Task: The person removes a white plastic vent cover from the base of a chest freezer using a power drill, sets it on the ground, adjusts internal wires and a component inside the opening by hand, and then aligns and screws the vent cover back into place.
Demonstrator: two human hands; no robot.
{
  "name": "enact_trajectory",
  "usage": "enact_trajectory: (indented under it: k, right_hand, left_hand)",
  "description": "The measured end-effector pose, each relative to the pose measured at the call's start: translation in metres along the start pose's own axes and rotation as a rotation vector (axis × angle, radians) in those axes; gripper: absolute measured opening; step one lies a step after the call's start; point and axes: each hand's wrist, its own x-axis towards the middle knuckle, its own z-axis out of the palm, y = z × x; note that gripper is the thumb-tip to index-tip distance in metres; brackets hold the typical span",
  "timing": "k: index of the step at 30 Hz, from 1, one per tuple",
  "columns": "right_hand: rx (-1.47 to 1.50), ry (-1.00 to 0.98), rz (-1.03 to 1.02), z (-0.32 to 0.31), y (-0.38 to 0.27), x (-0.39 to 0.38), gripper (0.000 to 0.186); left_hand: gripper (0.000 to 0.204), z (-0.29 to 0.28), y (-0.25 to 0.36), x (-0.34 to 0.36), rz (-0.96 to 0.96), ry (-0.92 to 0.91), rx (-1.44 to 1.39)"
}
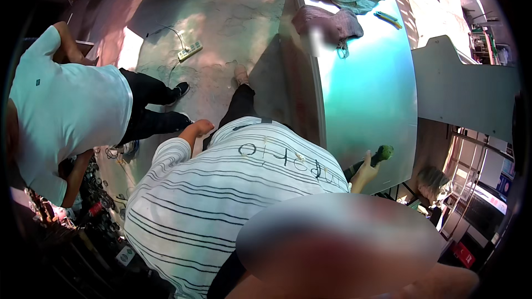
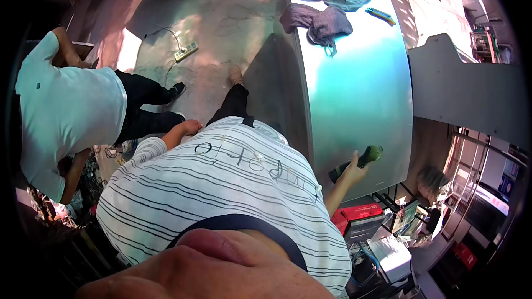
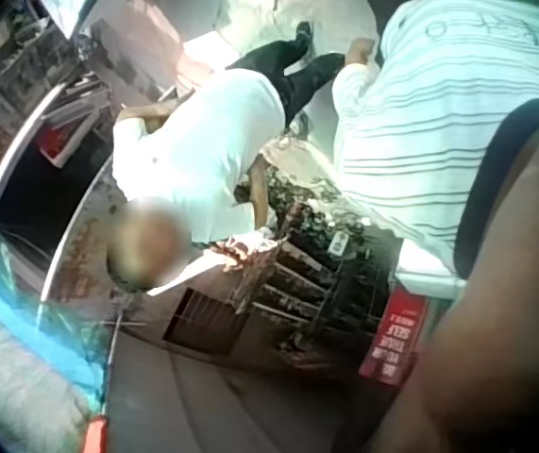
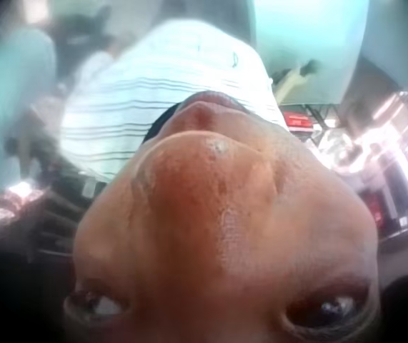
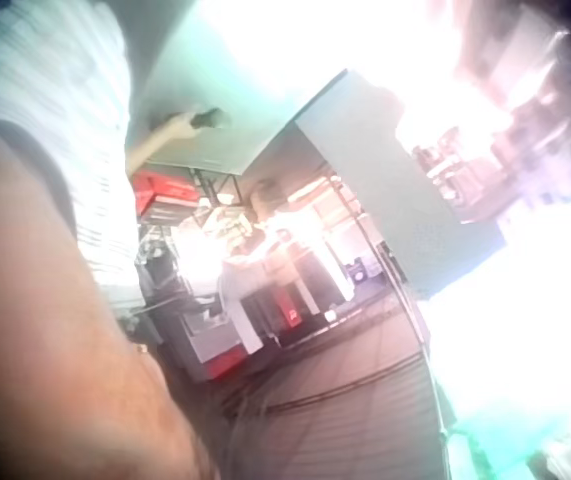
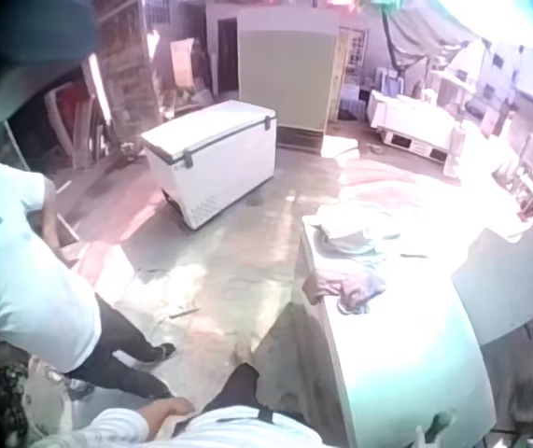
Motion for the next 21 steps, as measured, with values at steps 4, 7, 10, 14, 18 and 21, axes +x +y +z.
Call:
enact_trajectory:
  k: [4,7,10,14,18,21]
  right_hand:
    - [0.302,-0.043,-0.249,0.080,-0.103,-0.021,0.024]
    - [0.365,-0.225,-0.472,0.145,-0.161,-0.026,0.031]
    - [0.310,-0.420,-0.572,0.220,-0.228,-0.058,0.036]
    - [0.080,-0.522,-0.732,0.330,-0.252,-0.073,0.027]
    - [0.041,-0.756,-0.772,0.396,-0.317,-0.130,0.022]
    - [-0.076,-0.835,-0.887,0.446,-0.344,-0.128,0.025]
  left_hand:
    - [0.037,-0.065,-0.007,0.030,0.187,0.239,-0.157]
    - [0.034,-0.129,0.008,0.054,0.233,0.356,-0.132]
    - [0.035,-0.200,0.013,0.058,0.283,0.475,-0.066]
    - [0.037,-0.289,0.039,0.028,0.451,0.715,-0.183]
    - [0.037,-0.358,0.057,-0.015,0.546,0.763,-0.444]
    - [0.035,-0.393,0.070,-0.023,0.559,0.772,-0.570]
